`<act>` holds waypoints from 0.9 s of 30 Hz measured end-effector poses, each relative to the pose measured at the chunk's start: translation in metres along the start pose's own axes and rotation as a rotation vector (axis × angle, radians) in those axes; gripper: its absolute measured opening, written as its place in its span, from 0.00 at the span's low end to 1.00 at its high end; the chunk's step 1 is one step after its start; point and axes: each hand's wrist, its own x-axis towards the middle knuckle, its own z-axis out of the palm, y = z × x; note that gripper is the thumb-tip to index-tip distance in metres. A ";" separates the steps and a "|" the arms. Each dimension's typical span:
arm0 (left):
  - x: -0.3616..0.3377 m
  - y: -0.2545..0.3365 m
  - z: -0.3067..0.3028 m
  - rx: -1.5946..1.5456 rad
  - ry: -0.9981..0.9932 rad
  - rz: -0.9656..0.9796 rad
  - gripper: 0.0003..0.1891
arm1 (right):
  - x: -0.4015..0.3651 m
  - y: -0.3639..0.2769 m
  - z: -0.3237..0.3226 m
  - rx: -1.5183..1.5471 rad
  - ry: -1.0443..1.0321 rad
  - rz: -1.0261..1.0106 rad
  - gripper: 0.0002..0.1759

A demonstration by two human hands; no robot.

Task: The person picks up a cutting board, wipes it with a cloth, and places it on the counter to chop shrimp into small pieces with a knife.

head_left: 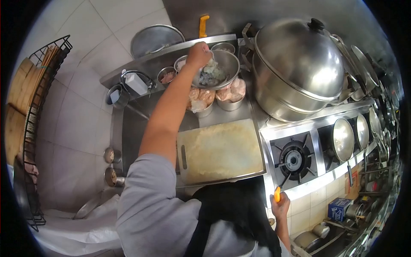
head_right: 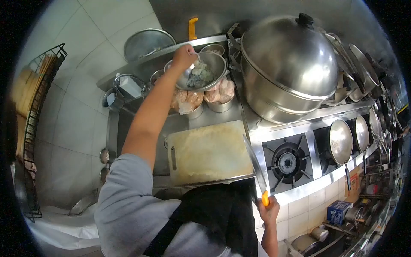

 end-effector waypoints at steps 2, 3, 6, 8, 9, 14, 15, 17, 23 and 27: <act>-0.015 0.028 -0.029 -0.130 -0.007 0.046 0.08 | 0.004 0.011 0.000 0.000 -0.032 -0.036 0.17; -0.029 0.042 -0.040 -0.180 -0.080 0.071 0.08 | 0.006 0.011 -0.001 0.010 -0.027 -0.032 0.17; -0.100 0.073 -0.045 -0.430 -0.422 0.017 0.07 | 0.010 -0.004 -0.005 0.202 -0.019 -0.072 0.14; -0.164 0.084 -0.018 -0.534 -0.654 0.029 0.09 | 0.013 0.001 -0.003 0.184 -0.026 -0.028 0.19; -0.198 0.080 0.007 -0.535 -0.737 0.123 0.10 | 0.015 -0.003 -0.006 0.238 -0.065 0.033 0.20; -0.335 0.047 0.095 -0.325 -0.870 0.193 0.09 | 0.029 0.013 0.000 0.433 -0.066 0.058 0.15; -0.345 0.047 0.095 -0.325 -0.875 0.181 0.09 | 0.034 0.013 -0.001 0.538 -0.103 0.082 0.14; -0.356 0.045 0.093 -0.050 -0.236 0.171 0.08 | 0.046 0.019 0.006 0.557 -0.112 0.093 0.14; -0.396 0.071 0.089 -0.131 -0.236 -0.170 0.13 | 0.074 -0.002 0.019 0.257 -0.343 0.159 0.29; -0.396 0.082 0.096 -0.029 -0.309 0.068 0.12 | 0.087 -0.021 0.026 0.290 -0.489 0.183 0.27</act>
